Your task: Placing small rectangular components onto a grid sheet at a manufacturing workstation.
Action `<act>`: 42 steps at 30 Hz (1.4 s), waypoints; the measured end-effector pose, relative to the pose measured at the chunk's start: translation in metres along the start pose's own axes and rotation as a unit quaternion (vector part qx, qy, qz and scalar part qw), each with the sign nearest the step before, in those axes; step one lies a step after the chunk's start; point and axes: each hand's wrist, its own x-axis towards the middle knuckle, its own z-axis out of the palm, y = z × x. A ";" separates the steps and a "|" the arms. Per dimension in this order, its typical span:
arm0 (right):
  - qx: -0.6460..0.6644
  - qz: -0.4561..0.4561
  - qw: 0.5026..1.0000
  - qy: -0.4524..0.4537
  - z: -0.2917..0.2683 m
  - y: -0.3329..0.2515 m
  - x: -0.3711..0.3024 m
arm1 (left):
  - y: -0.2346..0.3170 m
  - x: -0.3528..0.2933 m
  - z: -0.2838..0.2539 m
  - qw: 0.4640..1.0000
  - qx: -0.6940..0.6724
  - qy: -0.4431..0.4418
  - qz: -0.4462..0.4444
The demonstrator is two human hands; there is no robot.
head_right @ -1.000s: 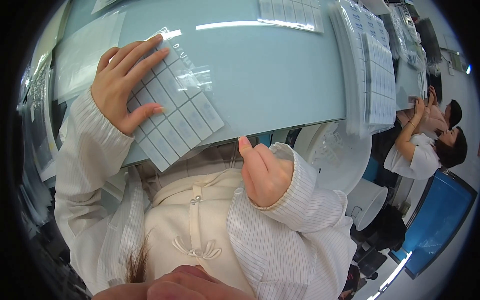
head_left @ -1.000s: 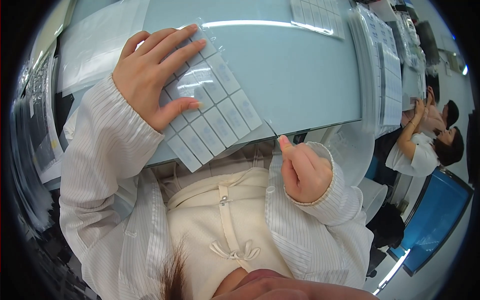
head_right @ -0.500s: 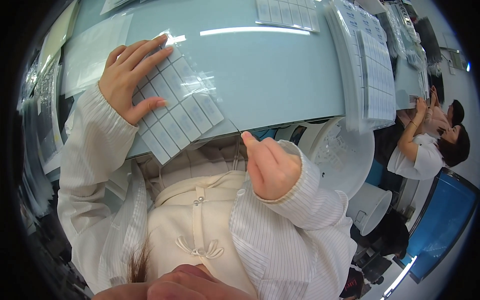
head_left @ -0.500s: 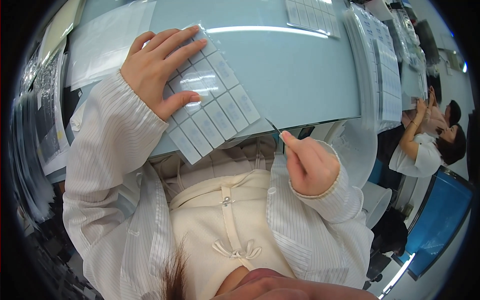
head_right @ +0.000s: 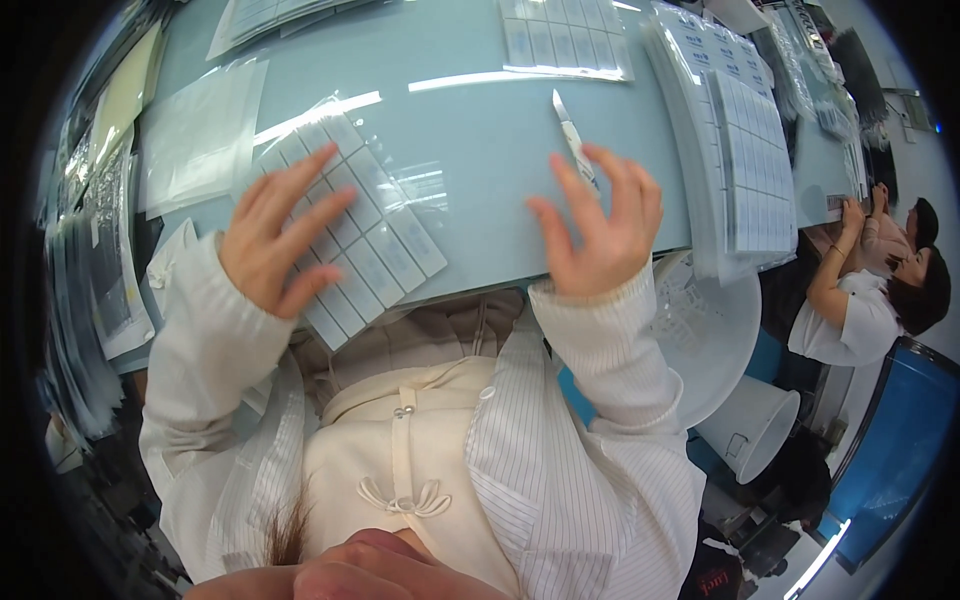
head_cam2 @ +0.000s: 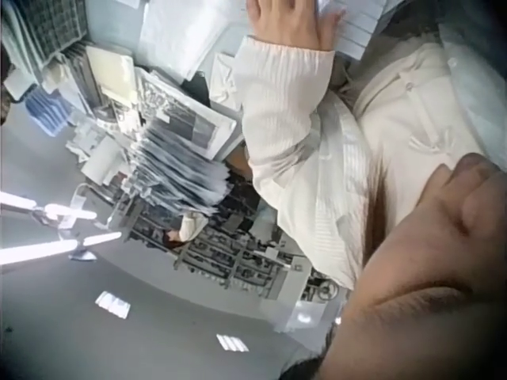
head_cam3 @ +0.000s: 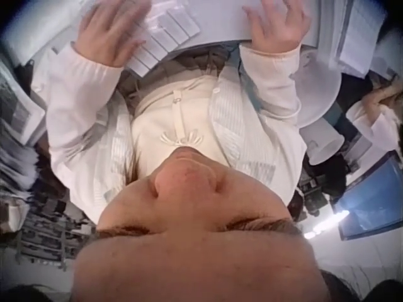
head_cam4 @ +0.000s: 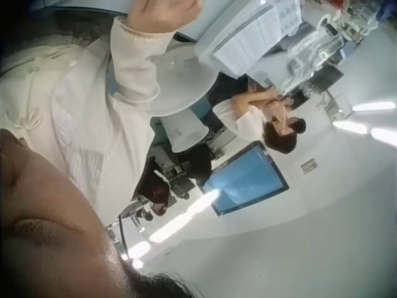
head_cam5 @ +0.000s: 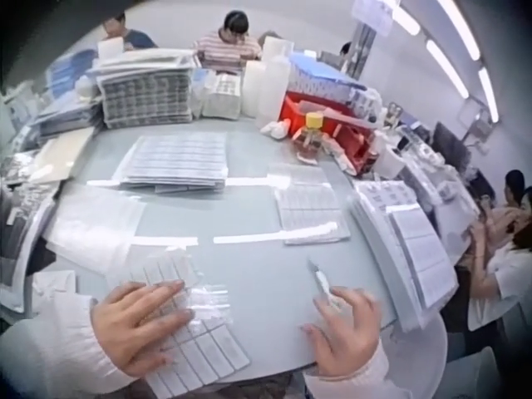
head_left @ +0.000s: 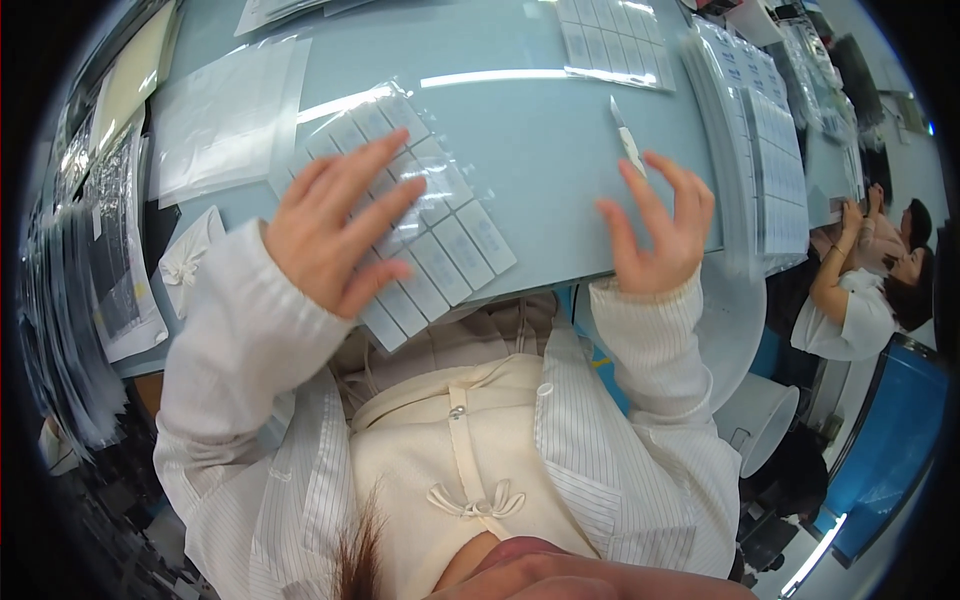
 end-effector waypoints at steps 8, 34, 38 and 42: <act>0.295 -0.087 0.938 -0.160 0.000 -0.028 -0.017 | 0.023 -0.011 0.004 0.995 -0.041 -0.071 -0.061; -0.328 0.621 0.653 -0.282 -0.127 0.300 -0.266 | 0.041 -0.039 0.007 0.993 -0.070 -0.070 0.057; -0.363 0.596 0.674 -0.243 -0.105 0.310 -0.299 | 0.036 -0.041 0.028 0.995 0.031 -0.025 0.091; -0.358 0.527 0.758 -0.140 -0.096 0.295 -0.276 | 0.040 -0.046 0.029 0.994 0.018 0.048 0.097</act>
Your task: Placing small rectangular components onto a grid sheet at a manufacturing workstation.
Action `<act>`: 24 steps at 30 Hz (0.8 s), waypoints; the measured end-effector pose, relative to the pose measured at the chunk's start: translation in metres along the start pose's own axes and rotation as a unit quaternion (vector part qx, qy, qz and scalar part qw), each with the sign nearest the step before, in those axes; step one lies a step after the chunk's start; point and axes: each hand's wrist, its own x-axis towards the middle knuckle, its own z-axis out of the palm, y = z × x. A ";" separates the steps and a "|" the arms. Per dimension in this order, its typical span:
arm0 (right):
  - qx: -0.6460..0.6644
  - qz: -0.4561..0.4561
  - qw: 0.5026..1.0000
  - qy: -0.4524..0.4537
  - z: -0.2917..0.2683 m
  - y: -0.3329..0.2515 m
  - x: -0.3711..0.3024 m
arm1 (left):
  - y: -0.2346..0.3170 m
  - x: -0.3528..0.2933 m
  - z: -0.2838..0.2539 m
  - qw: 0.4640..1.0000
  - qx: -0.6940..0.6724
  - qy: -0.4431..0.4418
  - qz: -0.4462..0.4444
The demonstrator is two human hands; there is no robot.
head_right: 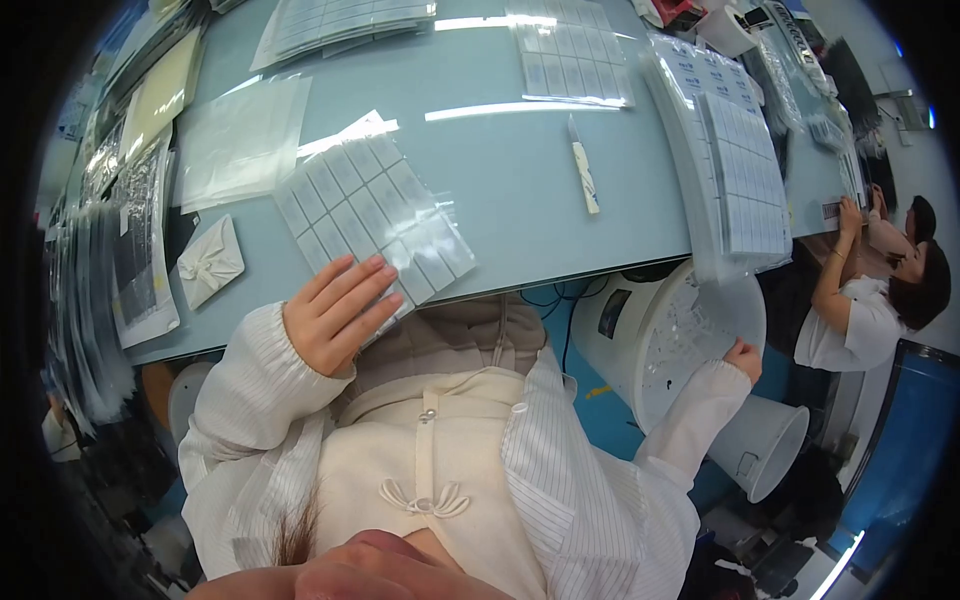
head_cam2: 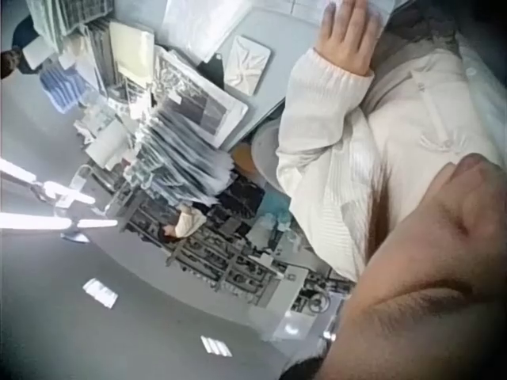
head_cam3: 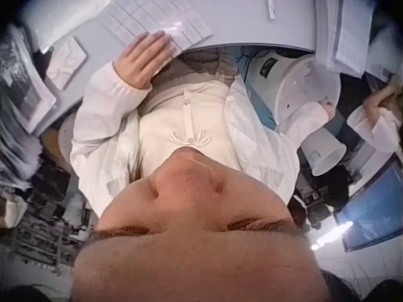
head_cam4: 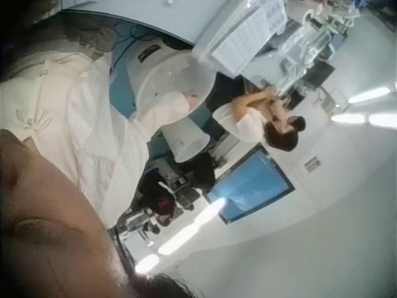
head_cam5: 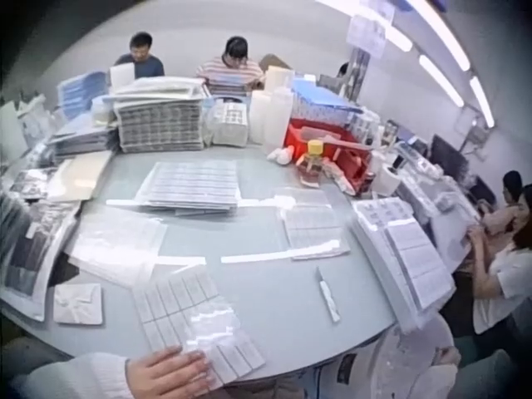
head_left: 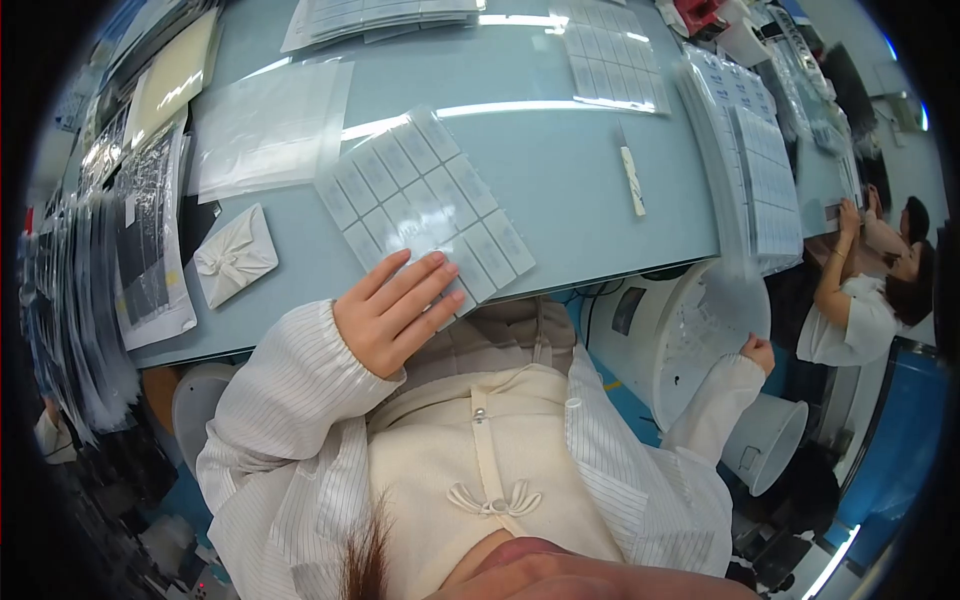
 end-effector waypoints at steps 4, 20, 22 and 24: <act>0.294 -0.083 0.905 0.296 -0.109 -0.081 -0.037 | -0.002 0.001 -0.002 0.998 -0.018 0.054 0.021; 0.626 -0.179 0.437 -0.620 -0.256 -0.305 -0.224 | 0.031 0.035 0.011 0.955 -0.204 0.215 0.020; 0.654 -0.159 0.450 -0.586 -0.249 -0.309 -0.196 | 0.027 0.029 0.004 0.957 -0.196 0.215 0.012; 0.699 -0.132 0.452 -0.538 -0.244 -0.320 -0.165 | 0.018 0.024 -0.007 0.958 -0.188 0.214 -0.015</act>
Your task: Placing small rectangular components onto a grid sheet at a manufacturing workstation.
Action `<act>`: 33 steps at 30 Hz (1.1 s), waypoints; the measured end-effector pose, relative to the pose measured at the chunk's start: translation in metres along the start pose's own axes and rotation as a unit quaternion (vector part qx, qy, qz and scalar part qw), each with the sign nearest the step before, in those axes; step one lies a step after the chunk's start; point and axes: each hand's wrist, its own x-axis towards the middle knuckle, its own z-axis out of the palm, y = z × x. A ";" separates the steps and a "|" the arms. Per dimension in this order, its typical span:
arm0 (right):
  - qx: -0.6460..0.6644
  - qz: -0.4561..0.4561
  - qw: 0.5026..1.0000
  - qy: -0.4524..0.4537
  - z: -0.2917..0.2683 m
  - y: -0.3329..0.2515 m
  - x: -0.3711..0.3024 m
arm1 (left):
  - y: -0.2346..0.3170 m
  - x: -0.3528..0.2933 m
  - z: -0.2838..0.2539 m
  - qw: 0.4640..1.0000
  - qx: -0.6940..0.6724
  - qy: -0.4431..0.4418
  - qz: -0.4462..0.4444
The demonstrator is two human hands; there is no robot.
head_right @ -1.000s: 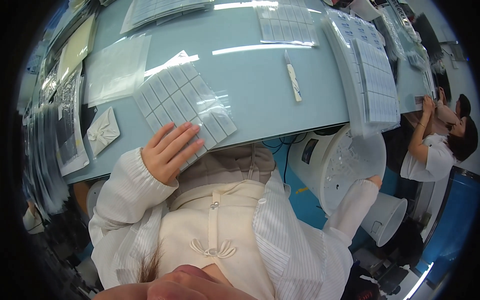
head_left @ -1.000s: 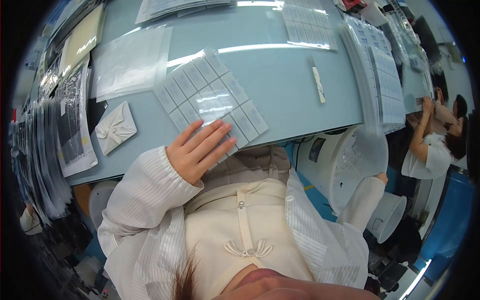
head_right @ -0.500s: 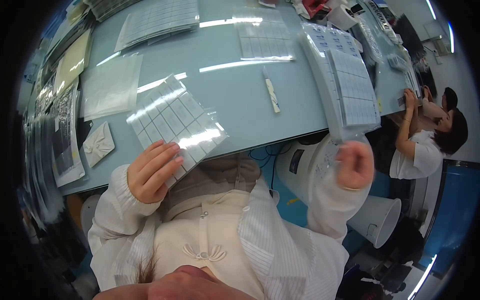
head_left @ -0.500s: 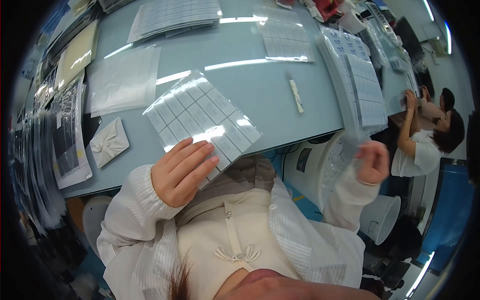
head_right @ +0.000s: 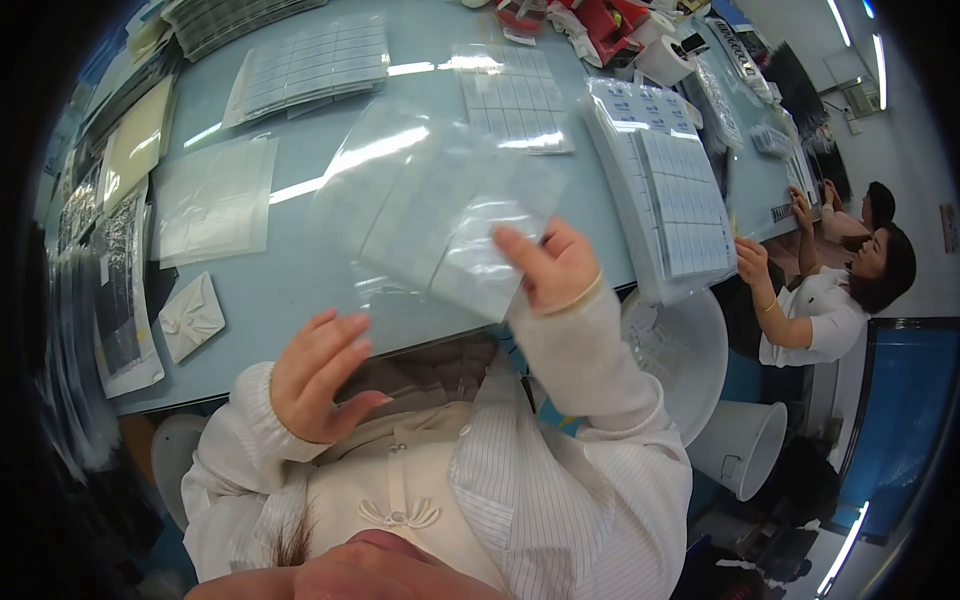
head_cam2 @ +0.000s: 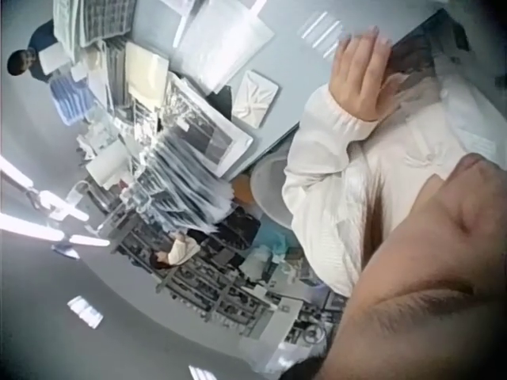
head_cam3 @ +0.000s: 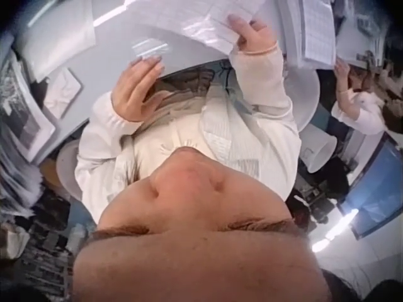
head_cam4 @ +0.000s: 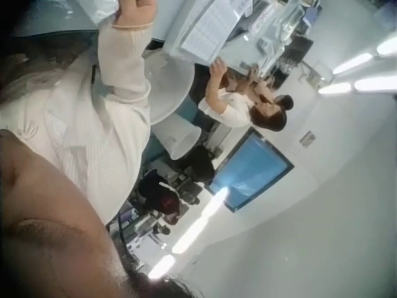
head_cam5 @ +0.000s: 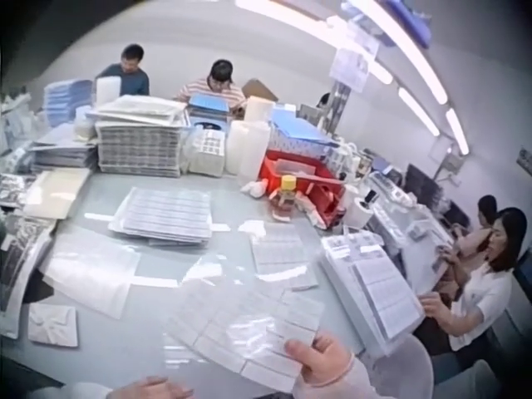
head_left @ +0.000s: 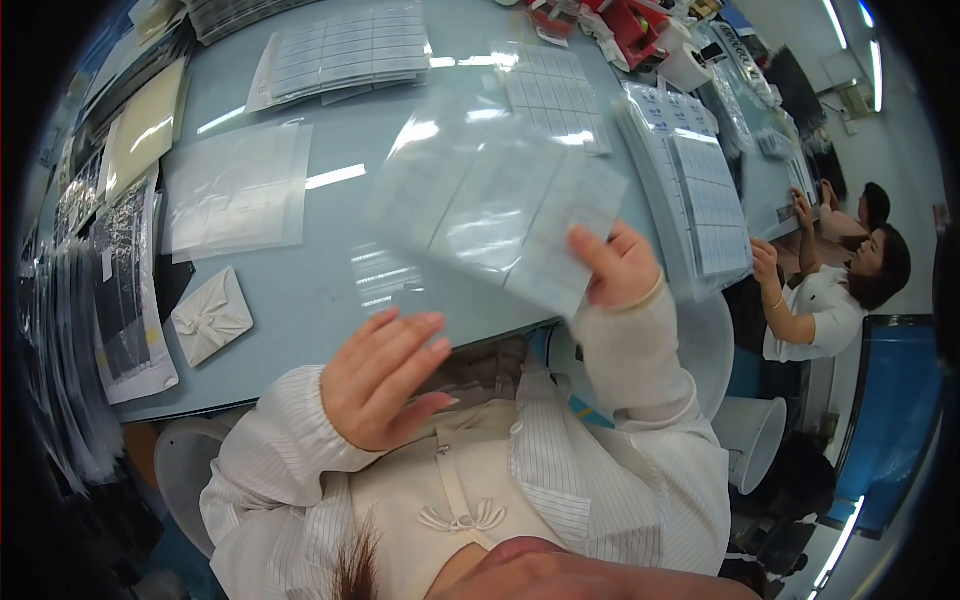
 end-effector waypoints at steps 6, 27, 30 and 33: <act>0.159 -0.060 0.980 0.104 -0.008 -0.016 0.107 | -0.011 -0.002 -0.030 0.992 0.078 -0.017 -0.094; -0.623 -0.209 0.748 0.098 -0.025 -0.002 0.032 | -0.085 0.040 -0.092 0.961 0.240 -0.097 -0.098; -0.629 -0.238 0.729 0.129 -0.041 0.011 0.032 | -0.124 0.051 -0.093 0.953 0.267 -0.101 -0.104; -0.617 -0.255 0.725 0.169 -0.050 0.010 0.033 | -0.162 0.063 -0.092 0.939 0.292 -0.093 -0.153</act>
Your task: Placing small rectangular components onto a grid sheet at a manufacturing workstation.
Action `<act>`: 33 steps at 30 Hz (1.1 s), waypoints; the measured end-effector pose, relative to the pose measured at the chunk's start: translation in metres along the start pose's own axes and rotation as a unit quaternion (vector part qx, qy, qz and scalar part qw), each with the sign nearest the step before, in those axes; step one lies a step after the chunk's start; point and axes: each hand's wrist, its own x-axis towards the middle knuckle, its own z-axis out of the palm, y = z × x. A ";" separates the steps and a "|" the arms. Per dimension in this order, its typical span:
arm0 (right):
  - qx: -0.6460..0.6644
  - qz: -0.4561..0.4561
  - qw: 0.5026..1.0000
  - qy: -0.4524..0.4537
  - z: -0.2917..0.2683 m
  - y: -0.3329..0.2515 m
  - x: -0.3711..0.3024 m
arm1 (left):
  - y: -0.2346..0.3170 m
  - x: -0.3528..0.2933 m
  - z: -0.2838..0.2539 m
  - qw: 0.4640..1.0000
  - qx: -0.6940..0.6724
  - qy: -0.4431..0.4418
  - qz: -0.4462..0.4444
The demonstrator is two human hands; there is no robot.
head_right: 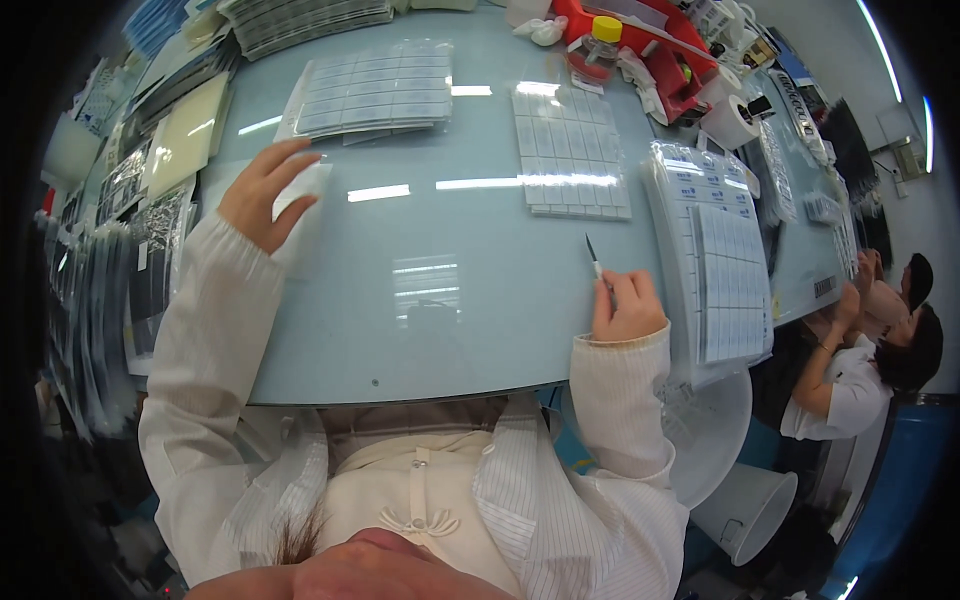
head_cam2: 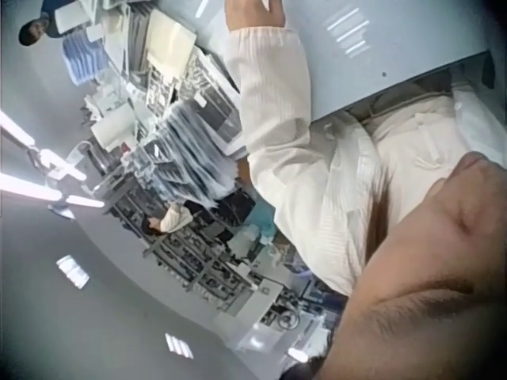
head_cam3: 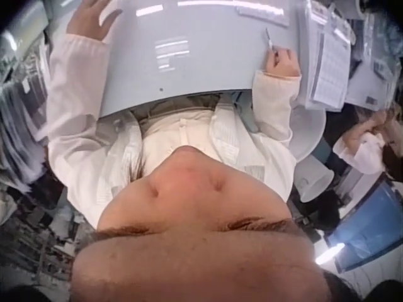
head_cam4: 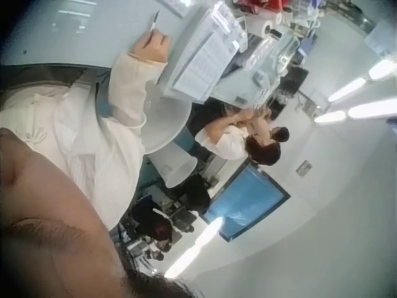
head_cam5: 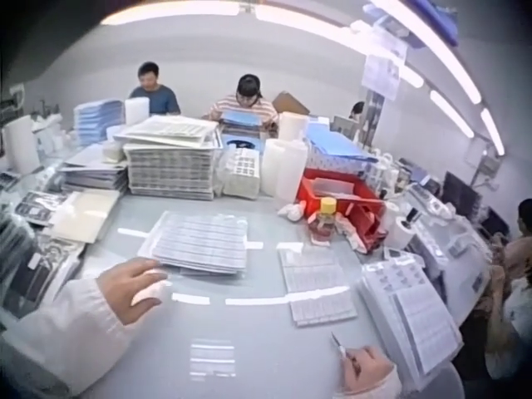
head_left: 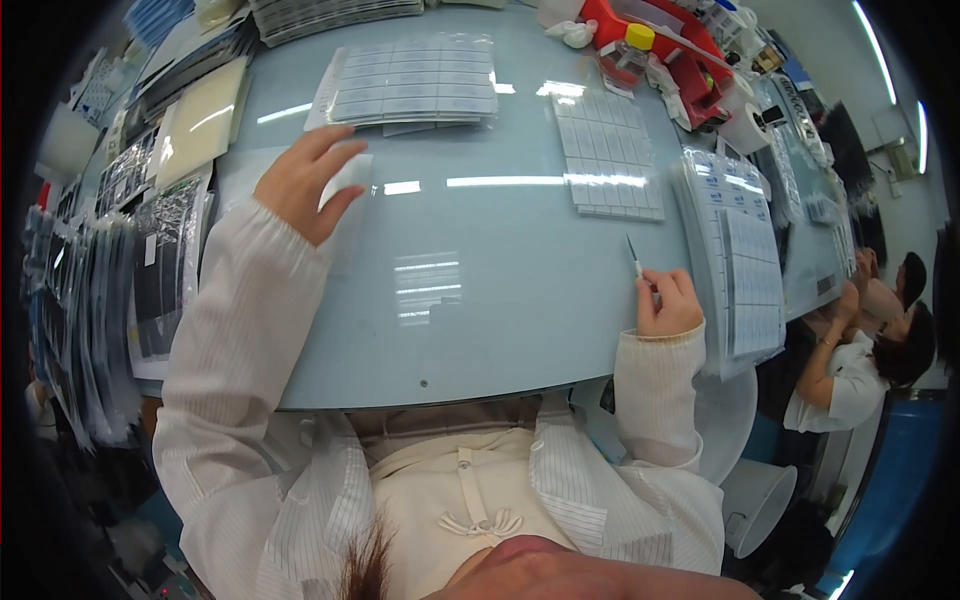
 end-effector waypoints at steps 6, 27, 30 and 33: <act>-0.135 -0.066 0.983 0.102 0.011 0.032 0.010 | -0.049 0.044 0.042 0.993 0.065 0.036 -0.097; 0.180 -0.166 0.969 0.035 0.041 -0.045 -0.002 | -0.043 0.068 0.008 0.978 0.105 0.033 -0.178; 0.195 -0.143 0.970 0.025 0.040 -0.046 -0.003 | -0.046 0.061 0.006 0.984 0.051 0.004 -0.171; 0.196 -0.121 0.973 0.009 0.038 -0.047 -0.002 | -0.035 0.054 0.006 0.992 0.051 0.048 -0.104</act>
